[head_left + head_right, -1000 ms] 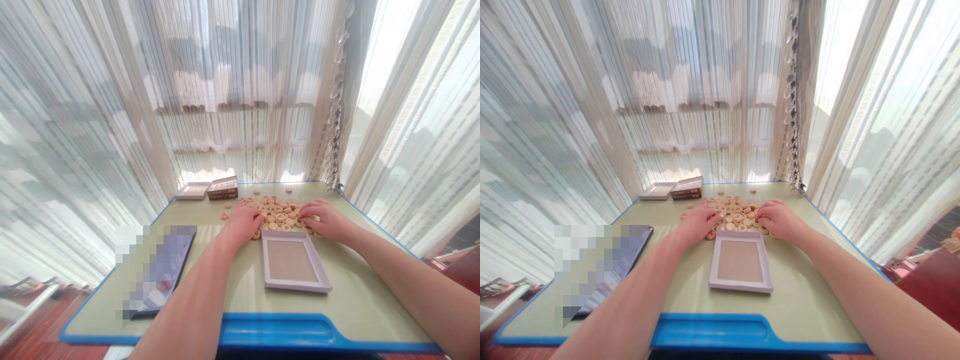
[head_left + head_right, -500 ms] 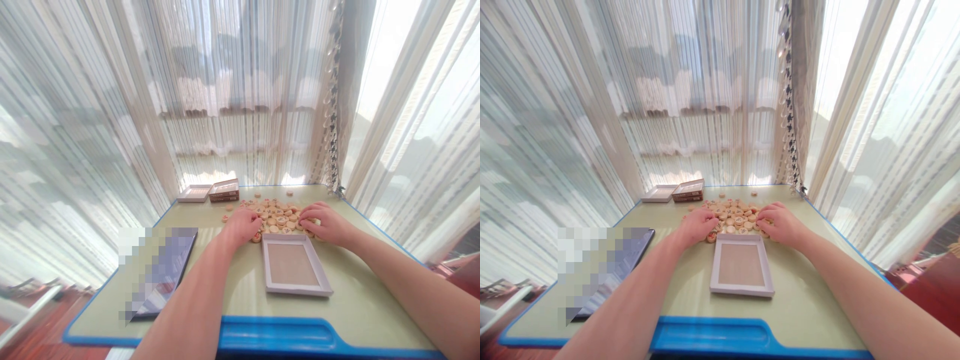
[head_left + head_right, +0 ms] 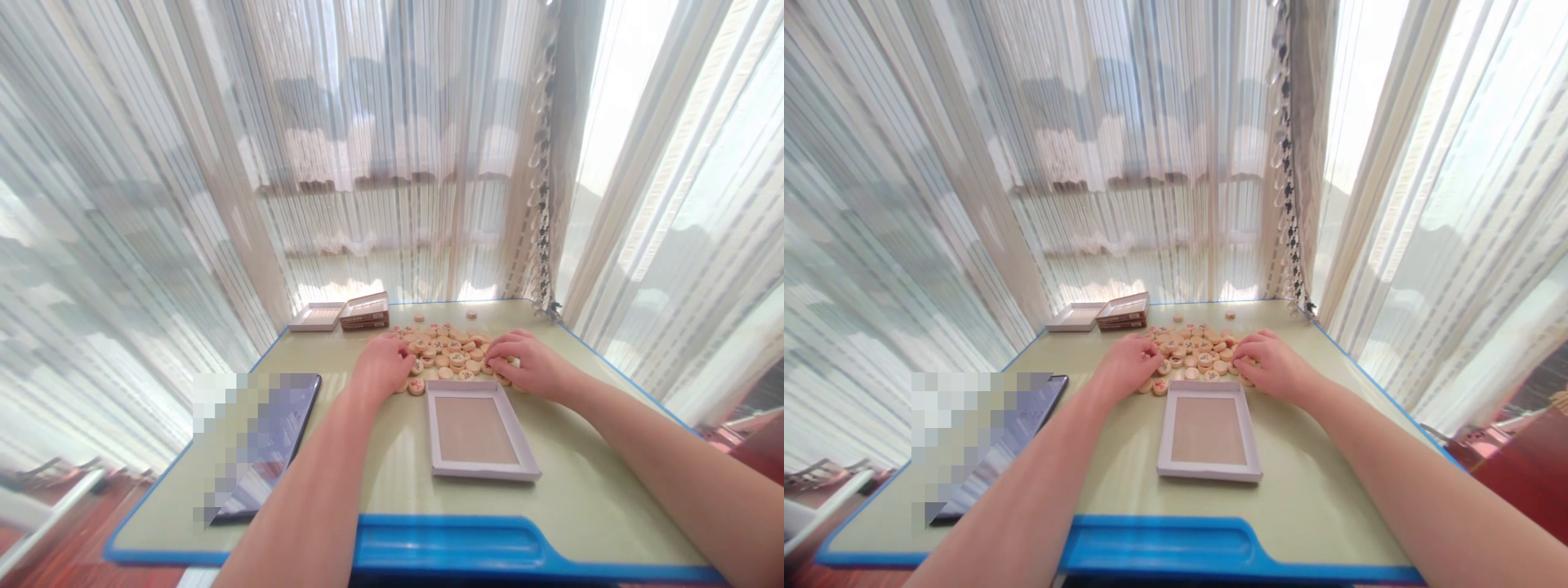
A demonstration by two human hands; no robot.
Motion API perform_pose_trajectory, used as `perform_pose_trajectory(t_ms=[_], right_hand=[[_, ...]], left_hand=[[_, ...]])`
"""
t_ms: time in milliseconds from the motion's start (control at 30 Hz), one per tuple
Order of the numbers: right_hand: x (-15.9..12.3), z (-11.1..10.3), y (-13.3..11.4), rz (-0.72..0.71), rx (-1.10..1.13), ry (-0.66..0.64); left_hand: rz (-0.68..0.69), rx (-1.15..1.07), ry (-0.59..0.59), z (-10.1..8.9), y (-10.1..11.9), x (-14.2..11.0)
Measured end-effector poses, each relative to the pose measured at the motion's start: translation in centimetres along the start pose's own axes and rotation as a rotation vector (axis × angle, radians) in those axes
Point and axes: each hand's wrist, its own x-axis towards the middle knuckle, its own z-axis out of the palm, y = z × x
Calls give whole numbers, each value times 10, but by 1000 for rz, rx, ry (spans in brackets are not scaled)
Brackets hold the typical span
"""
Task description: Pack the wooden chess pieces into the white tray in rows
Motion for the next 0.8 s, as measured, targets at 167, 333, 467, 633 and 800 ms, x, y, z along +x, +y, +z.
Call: perform_pose_trajectory(t_ms=[167,333,467,633,800], right_hand=[[0,-2,-2,9,-2,1],[-1,-1,1,3,4,0],[-2,2,7,-13,10,1],[1,6,-1,3,76,47],[23,14,-41,-74,91,9]], left_hand=[[-148,-102,-13,-4,-10,7],[-309,6,75,-15,-23,8],[-376,148,-16,-21,-21,1],[-395,112,-50,-19,-12,-2],[-281,154,70,-10,-4,0]])
